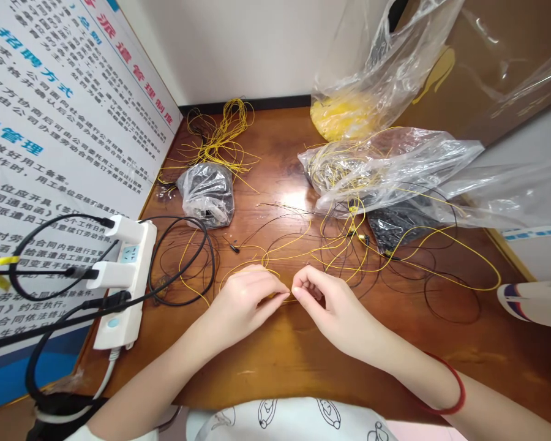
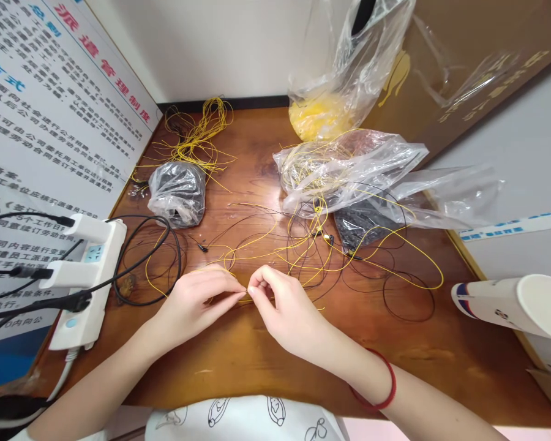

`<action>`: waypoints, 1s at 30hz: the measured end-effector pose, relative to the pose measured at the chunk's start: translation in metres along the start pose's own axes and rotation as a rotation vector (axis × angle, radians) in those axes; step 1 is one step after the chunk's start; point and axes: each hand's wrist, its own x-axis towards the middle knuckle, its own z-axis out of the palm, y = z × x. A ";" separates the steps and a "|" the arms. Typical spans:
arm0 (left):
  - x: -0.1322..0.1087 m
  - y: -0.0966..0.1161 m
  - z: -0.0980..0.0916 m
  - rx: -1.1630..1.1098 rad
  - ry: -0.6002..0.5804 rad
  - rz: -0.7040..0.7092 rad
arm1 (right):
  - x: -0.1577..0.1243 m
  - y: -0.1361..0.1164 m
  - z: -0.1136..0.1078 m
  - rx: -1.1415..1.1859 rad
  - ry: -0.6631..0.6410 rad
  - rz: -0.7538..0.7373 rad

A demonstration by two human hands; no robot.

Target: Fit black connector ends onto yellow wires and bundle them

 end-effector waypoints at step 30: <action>-0.004 -0.012 0.009 0.278 0.222 0.203 | 0.020 0.004 -0.004 0.576 -0.276 0.381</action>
